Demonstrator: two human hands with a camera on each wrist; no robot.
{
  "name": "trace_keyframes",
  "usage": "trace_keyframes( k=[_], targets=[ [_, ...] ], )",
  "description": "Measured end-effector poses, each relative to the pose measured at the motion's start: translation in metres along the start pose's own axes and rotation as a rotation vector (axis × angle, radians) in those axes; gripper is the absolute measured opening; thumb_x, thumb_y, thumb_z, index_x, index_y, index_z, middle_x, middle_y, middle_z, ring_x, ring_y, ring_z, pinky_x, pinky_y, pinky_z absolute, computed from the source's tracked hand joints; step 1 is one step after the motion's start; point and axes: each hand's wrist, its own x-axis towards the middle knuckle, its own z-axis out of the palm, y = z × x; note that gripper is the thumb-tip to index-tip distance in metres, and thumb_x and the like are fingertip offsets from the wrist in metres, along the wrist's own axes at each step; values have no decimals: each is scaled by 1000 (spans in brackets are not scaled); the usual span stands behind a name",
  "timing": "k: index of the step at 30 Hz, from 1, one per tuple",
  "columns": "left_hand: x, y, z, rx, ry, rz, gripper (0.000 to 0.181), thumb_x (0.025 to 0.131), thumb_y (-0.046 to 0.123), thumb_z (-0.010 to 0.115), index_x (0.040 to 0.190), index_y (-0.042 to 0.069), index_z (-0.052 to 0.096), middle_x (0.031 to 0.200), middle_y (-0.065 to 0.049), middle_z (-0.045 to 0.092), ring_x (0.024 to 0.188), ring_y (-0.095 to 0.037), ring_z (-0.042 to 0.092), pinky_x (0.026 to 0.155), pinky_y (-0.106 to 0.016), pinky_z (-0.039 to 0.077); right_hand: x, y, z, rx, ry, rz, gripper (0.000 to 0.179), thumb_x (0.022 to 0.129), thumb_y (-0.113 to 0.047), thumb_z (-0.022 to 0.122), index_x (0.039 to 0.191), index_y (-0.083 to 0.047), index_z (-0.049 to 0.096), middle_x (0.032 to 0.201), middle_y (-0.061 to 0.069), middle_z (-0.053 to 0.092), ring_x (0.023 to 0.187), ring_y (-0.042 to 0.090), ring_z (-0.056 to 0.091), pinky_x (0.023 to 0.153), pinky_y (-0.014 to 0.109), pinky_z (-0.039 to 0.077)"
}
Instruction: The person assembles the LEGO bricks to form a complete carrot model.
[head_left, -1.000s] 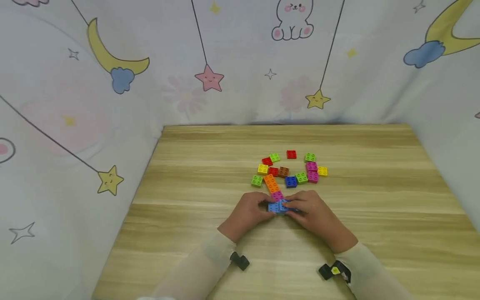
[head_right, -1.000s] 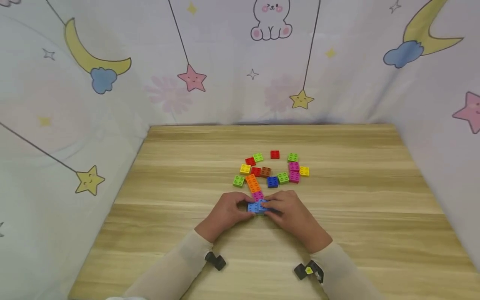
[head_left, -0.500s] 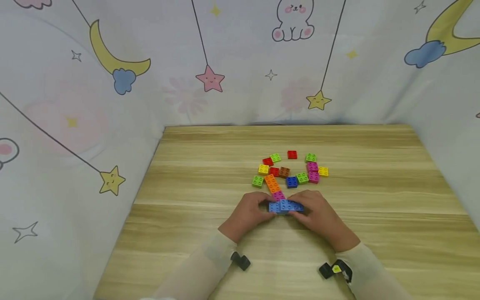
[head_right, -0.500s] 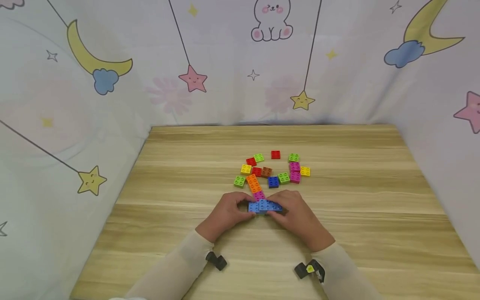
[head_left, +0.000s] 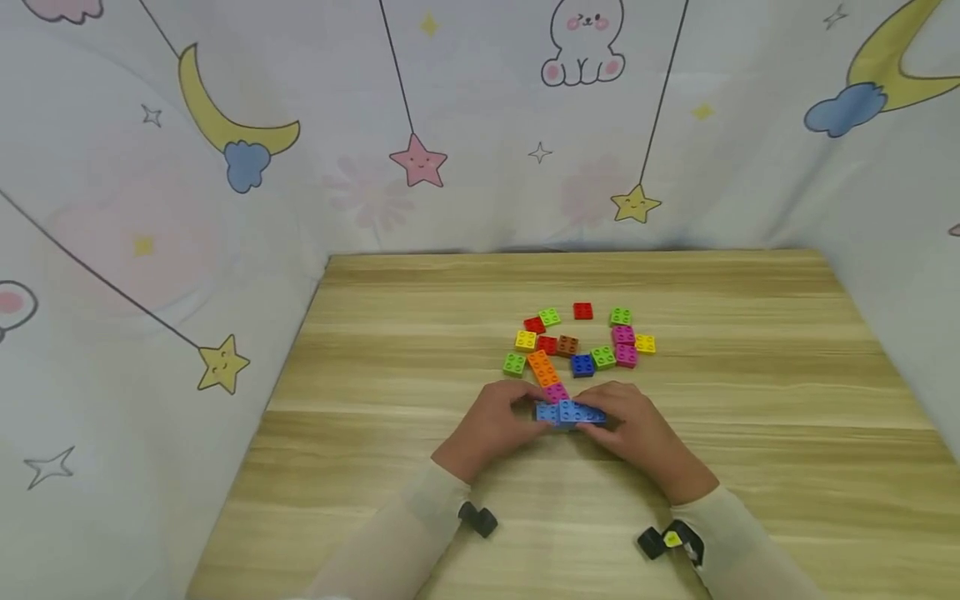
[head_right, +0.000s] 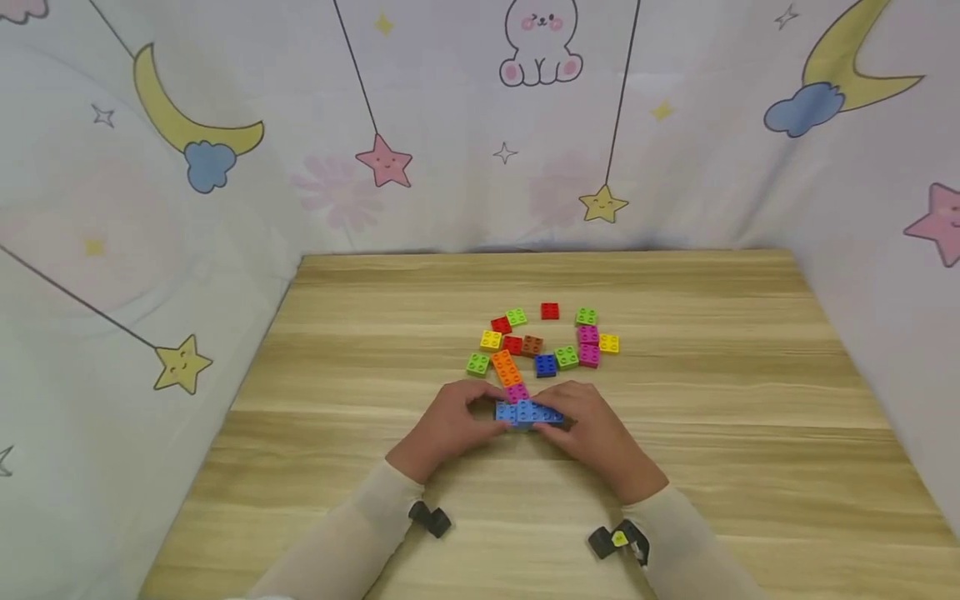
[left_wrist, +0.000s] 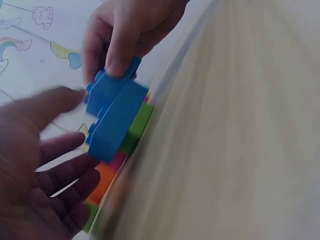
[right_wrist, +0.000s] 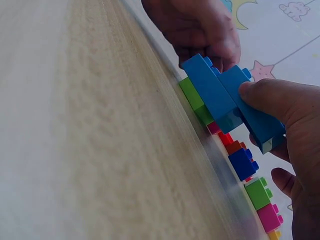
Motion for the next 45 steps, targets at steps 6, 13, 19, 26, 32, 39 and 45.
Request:
trace_keyframes(
  k=[6,13,19,26,32,39,45],
  targets=[
    [23,0,-23,89,54,98,25,92,32,78,114,20,76,117,7,69,113,-16,60,102,-41,50,-2,1,-2,-25,4,-16,35,84,-20,88,117,-14,77,112,-2,75,105,18,67,94,46,51],
    [66,-6,-36,377,-108,233,31,91,25,80,121,31,75,127,19,66,125,-11,53,117,-41,33,-2,1,-2,-28,6,-37,35,84,-20,88,117,-13,77,112,-2,75,106,19,67,94,45,51],
    [82,-6,-35,516,-181,277,34,88,24,83,120,33,77,124,22,68,123,-9,46,112,-44,26,0,-1,-1,-38,-7,-36,35,85,-22,88,117,-12,77,113,-2,74,107,18,66,95,44,50],
    [84,1,-35,608,-201,280,32,87,19,84,116,32,79,116,20,72,126,-12,48,121,-54,16,-1,-3,-2,-34,-9,-27,35,85,-22,88,117,-12,77,113,-2,74,108,17,65,95,44,50],
    [81,1,-39,624,-181,283,27,88,26,84,114,33,79,112,21,72,128,-13,50,124,-57,8,-1,-3,-2,-46,-18,-19,36,85,-22,88,118,-13,77,113,-3,74,108,17,65,95,44,50],
    [56,8,-52,507,-123,265,32,88,33,85,118,27,79,114,15,73,122,-12,55,125,-47,17,-1,-2,0,-46,-28,-21,36,86,-23,87,119,-12,77,115,-2,74,108,18,65,96,45,50],
    [26,19,-59,255,-124,285,31,87,24,86,117,19,80,115,9,72,112,-15,61,109,-37,45,-1,0,-1,-52,-3,-35,37,85,-23,88,118,-11,77,114,0,74,107,19,66,95,46,50]
  ],
)
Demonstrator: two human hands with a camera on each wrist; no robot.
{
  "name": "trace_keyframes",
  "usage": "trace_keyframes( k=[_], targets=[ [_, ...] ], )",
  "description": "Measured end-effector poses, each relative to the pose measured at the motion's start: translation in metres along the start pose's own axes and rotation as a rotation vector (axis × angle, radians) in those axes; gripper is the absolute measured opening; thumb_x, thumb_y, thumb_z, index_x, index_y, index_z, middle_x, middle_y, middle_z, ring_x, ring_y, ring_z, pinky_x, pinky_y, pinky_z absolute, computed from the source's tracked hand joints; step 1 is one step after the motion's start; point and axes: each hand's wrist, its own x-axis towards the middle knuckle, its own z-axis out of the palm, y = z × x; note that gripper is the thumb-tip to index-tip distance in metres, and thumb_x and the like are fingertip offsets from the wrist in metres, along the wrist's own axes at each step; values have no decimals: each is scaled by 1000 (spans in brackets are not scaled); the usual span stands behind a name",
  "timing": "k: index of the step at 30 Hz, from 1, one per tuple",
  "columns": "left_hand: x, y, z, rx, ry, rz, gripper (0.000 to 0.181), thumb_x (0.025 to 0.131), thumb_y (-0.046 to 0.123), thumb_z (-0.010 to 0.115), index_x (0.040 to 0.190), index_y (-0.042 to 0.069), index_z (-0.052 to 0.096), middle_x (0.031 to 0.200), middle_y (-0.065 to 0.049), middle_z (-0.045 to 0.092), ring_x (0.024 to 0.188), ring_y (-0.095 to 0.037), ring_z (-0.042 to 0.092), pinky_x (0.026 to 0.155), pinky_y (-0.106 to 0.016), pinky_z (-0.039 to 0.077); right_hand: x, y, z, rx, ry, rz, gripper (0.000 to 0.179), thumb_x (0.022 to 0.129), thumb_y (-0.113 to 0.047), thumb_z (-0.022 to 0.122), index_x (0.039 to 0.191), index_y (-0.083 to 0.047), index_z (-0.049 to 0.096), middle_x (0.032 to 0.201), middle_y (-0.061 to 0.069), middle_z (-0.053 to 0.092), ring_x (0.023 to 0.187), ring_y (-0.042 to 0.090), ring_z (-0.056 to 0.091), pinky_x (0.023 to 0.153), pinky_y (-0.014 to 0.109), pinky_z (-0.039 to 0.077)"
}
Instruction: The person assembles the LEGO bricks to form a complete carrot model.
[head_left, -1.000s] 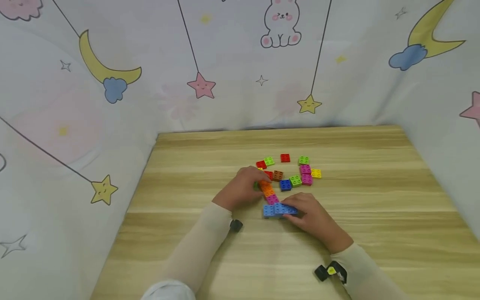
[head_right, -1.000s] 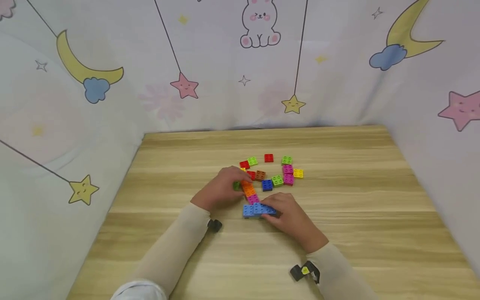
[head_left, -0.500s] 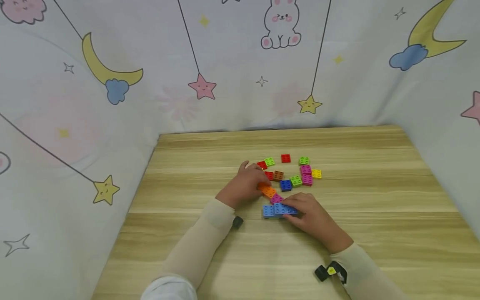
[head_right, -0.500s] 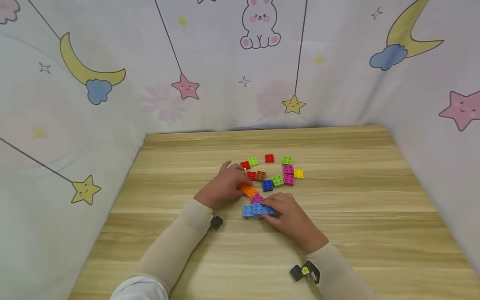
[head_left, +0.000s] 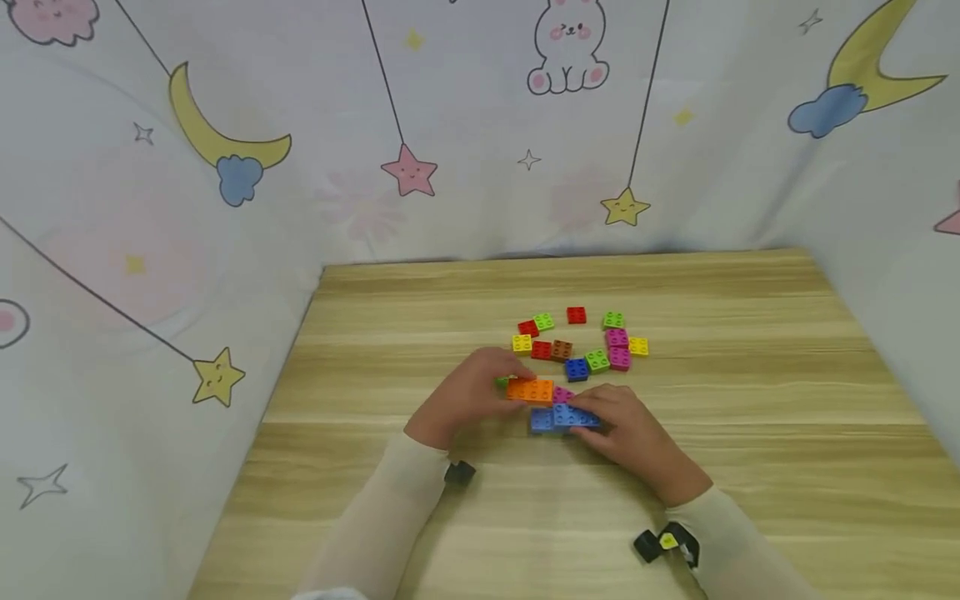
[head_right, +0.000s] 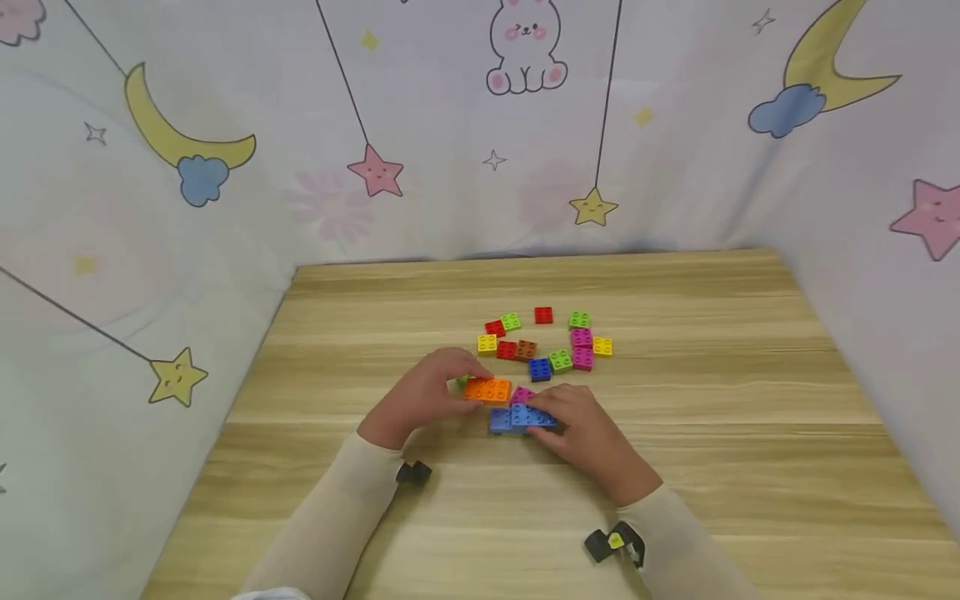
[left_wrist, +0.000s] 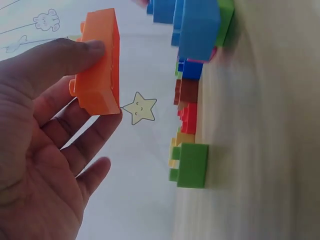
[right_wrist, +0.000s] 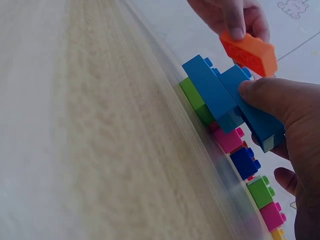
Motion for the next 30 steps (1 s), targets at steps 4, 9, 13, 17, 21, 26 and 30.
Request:
trace_keyframes(
  k=[4,9,13,17,21,26,30],
  targets=[
    [-11,6,6,-48,-36,-22,31,88,21,83,119,19,78,115,10,70,108,-12,61,102,-34,51,0,1,-1,4,3,6,38,85,-22,88,119,-11,77,115,0,74,107,20,66,96,47,50],
    [-16,8,14,-5,-48,-28,32,87,20,84,118,16,78,113,10,70,105,-11,61,100,-30,52,0,-1,-2,11,-15,28,37,86,-22,87,120,-12,77,116,0,74,108,20,66,97,47,50],
    [-17,8,20,26,-51,-22,32,86,21,86,117,16,79,108,12,70,101,-9,60,97,-27,52,1,-3,-3,17,-16,35,36,86,-21,87,119,-12,77,115,-1,74,108,19,66,97,48,51],
    [-17,6,24,71,-57,-3,33,86,23,87,117,16,79,104,12,68,96,-7,59,94,-24,52,0,-3,-3,18,-20,38,35,86,-20,87,119,-12,77,115,-1,74,108,19,66,97,48,51],
    [-16,5,26,104,-52,22,33,86,24,87,117,15,80,102,11,67,93,-8,58,91,-23,52,0,-2,-2,24,-19,42,35,86,-20,87,118,-13,77,115,-2,74,108,19,66,97,47,52],
    [-16,7,26,95,-45,18,34,85,24,88,117,14,80,99,11,65,89,-8,57,86,-22,53,0,-2,-2,37,-24,61,35,86,-22,87,118,-14,77,115,-3,74,109,18,65,97,46,53],
    [-15,9,26,92,-63,-10,33,86,23,87,116,13,80,98,11,65,88,-8,56,84,-21,53,0,-2,-3,33,-26,76,35,85,-23,88,118,-14,77,115,-3,74,109,19,65,97,46,53]
  ],
)
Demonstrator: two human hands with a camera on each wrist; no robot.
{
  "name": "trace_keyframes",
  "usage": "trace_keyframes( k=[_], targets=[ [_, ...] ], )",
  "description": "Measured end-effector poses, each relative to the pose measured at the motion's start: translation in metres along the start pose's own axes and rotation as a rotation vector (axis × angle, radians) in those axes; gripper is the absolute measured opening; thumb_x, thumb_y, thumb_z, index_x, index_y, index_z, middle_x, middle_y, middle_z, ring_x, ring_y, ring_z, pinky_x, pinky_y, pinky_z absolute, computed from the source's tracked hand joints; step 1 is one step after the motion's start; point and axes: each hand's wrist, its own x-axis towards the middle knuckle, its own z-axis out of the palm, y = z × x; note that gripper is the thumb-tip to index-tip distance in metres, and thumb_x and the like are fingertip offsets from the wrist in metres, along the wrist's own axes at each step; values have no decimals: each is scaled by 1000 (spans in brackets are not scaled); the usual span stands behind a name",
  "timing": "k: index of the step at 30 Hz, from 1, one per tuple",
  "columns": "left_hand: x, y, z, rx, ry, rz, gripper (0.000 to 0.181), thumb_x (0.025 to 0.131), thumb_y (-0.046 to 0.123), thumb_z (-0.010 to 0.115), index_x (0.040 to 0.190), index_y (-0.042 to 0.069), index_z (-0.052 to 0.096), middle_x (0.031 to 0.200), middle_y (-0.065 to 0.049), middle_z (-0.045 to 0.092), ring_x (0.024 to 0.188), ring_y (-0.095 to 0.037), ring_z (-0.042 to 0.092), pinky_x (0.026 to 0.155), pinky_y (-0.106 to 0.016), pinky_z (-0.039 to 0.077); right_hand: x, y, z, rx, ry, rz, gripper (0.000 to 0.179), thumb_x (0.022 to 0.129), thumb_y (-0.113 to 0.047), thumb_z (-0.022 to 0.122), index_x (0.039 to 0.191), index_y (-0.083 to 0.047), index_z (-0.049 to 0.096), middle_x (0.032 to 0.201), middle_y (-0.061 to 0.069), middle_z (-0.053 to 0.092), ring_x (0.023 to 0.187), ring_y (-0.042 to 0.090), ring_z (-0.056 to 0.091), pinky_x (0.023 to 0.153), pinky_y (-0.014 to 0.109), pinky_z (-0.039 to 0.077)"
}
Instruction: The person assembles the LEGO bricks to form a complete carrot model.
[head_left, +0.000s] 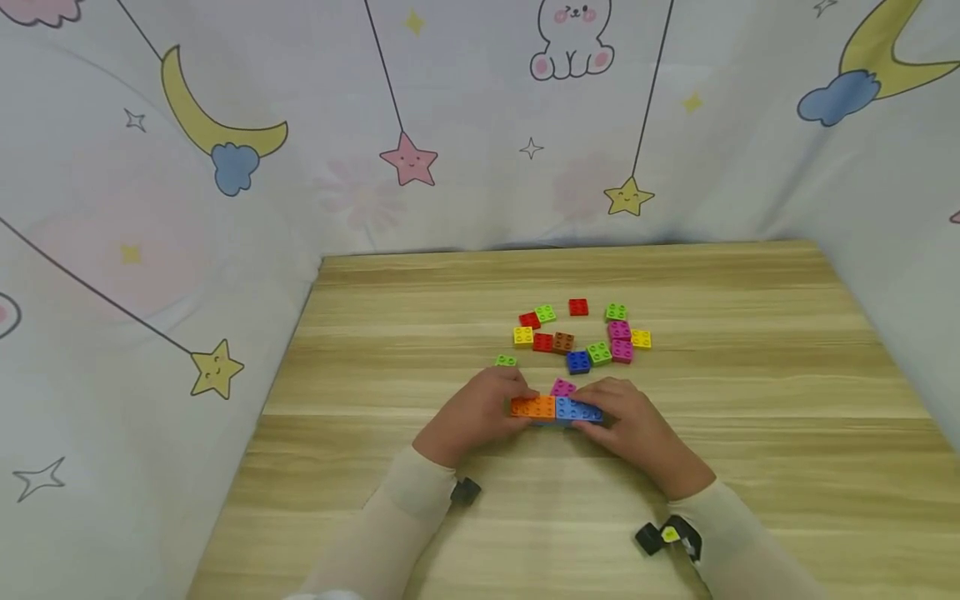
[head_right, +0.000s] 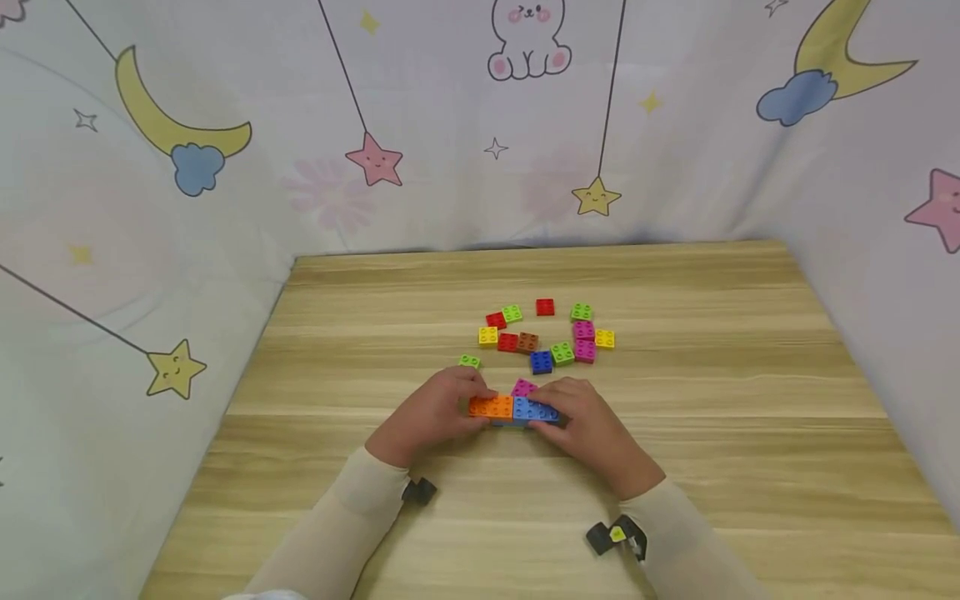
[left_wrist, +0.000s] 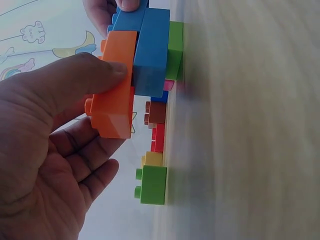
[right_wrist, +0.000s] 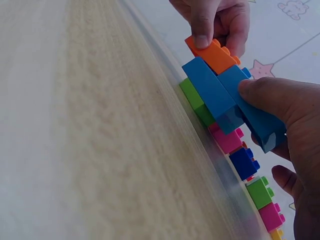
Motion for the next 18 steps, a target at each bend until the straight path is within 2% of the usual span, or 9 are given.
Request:
trace_keyframes(
  k=[12,18],
  targets=[
    [1,11,-7,13,-45,-34,32,85,16,85,116,11,81,89,9,57,81,-11,52,75,-20,49,1,-3,-2,13,-1,14,35,84,-21,88,118,-14,78,115,-3,74,109,18,65,95,44,55],
    [2,11,-3,-15,-48,-57,29,83,14,84,112,12,81,90,10,58,82,-10,53,76,-20,50,-1,-1,-1,21,-3,18,35,84,-21,89,117,-15,78,115,-5,74,109,17,65,95,44,55]
  ],
)
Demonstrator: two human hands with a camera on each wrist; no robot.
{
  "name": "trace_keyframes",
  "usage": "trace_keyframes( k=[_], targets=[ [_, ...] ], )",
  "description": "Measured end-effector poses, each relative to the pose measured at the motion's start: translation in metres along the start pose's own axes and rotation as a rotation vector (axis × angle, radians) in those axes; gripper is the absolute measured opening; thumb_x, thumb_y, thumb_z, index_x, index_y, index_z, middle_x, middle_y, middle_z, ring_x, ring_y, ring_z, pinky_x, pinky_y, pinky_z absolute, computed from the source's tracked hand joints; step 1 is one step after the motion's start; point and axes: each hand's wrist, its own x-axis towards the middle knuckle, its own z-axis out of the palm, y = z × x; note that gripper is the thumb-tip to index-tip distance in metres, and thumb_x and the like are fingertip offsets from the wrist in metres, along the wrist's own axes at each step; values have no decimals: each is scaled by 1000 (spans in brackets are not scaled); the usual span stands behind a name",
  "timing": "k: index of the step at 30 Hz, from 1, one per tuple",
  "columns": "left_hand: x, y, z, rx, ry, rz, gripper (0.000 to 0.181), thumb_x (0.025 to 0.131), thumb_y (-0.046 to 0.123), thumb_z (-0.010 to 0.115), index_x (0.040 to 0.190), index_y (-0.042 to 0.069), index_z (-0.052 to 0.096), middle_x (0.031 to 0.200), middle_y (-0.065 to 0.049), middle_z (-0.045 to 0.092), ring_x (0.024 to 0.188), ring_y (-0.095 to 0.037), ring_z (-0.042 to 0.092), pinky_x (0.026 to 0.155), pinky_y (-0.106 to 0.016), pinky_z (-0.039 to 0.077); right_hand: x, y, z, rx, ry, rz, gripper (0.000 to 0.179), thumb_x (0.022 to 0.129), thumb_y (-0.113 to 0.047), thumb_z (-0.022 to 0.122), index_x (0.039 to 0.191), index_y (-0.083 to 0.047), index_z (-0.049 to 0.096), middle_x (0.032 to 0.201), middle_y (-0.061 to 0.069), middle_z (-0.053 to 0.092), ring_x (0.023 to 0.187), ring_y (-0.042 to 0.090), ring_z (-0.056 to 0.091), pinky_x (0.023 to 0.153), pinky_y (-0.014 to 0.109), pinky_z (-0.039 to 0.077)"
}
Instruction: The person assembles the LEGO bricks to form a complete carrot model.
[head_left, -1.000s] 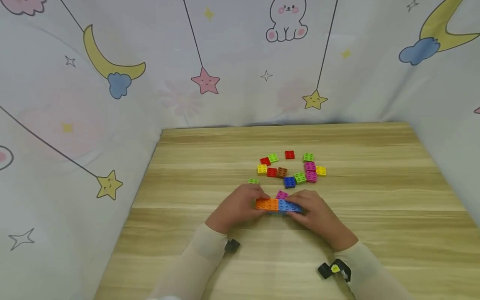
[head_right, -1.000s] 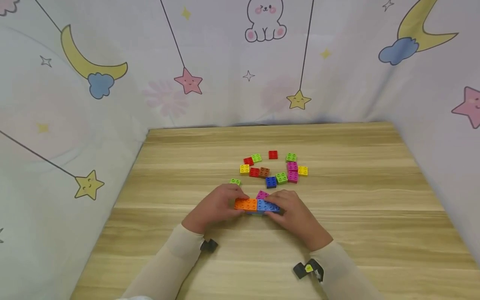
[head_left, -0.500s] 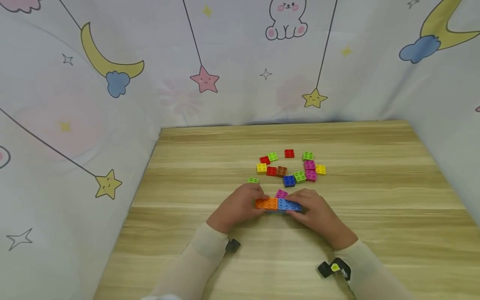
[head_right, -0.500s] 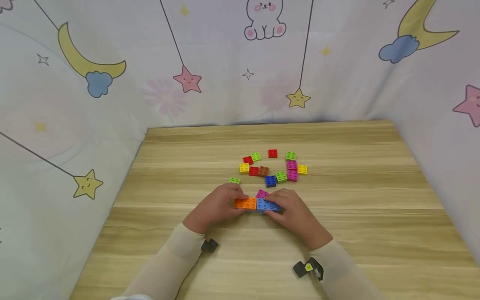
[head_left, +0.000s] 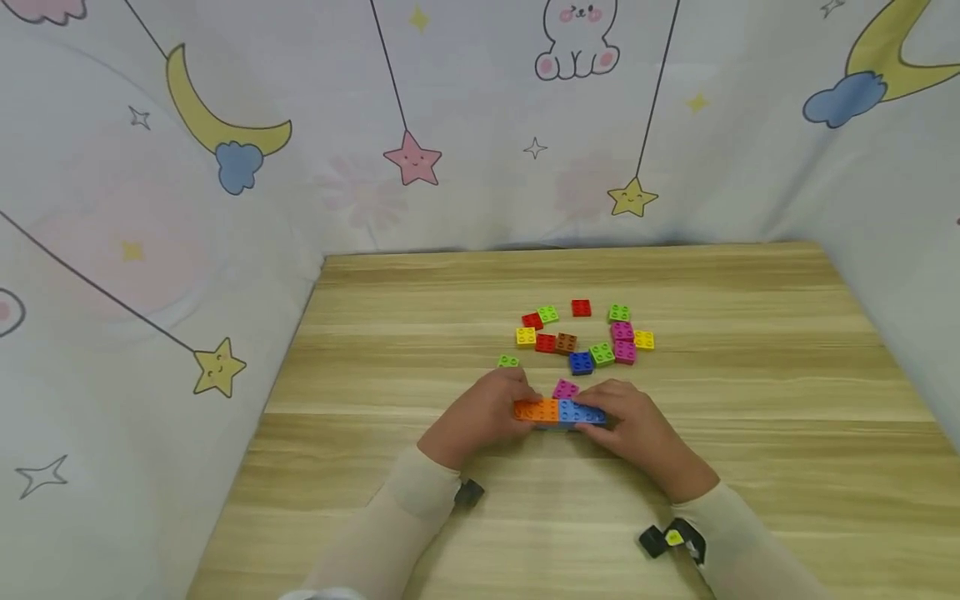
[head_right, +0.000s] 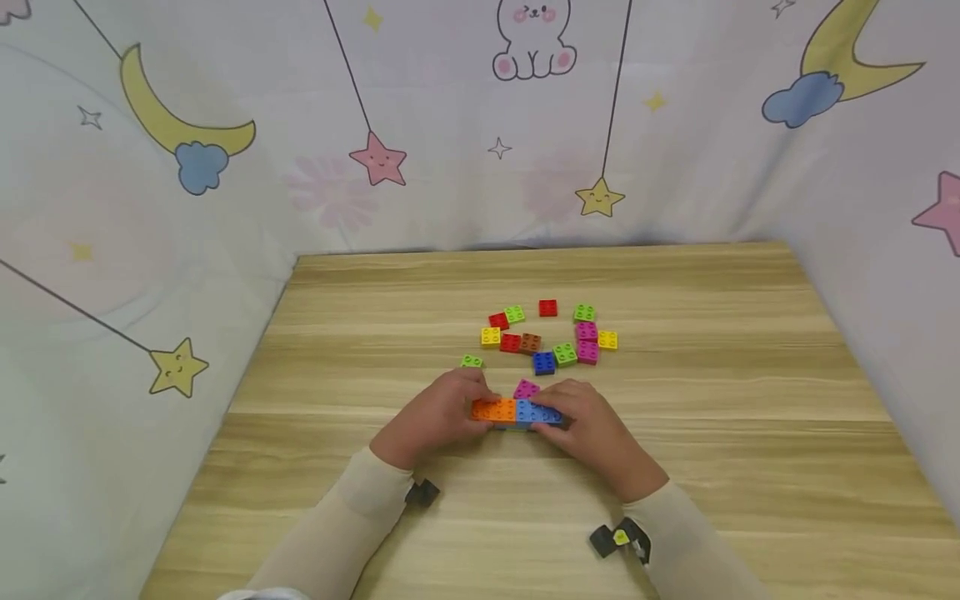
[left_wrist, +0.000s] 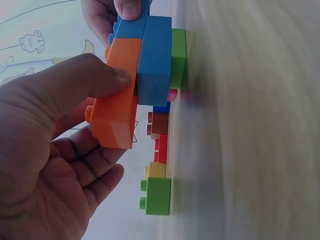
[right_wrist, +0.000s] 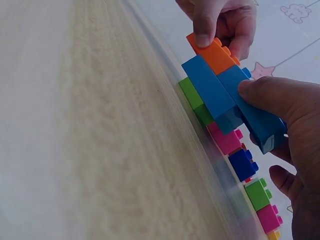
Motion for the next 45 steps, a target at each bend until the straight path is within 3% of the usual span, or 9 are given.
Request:
trace_keyframes(
  k=[9,26,40,45],
  targets=[
    [3,-1,7,25,27,14,28,85,21,84,112,14,78,103,10,65,93,-8,56,89,-24,52,-3,7,2,-9,18,-31,33,85,-21,88,116,-17,78,113,-4,74,106,17,66,93,46,53],
    [1,-3,9,12,58,15,27,85,21,83,110,14,77,101,10,64,92,-10,55,89,-24,52,0,2,1,32,20,5,33,83,-19,89,114,-16,78,113,-4,75,107,17,66,94,45,54],
    [2,-9,18,-13,101,66,31,86,22,84,114,13,75,105,6,69,93,-9,57,87,-24,50,-2,0,3,41,29,-2,34,83,-19,90,115,-17,78,113,-6,74,106,16,66,93,45,55],
    [0,-7,16,-31,91,44,30,86,22,84,114,14,75,105,8,68,94,-9,57,89,-24,51,-1,1,4,90,79,19,31,88,-18,85,118,-15,77,116,-4,74,109,17,66,96,35,54]
  ],
)
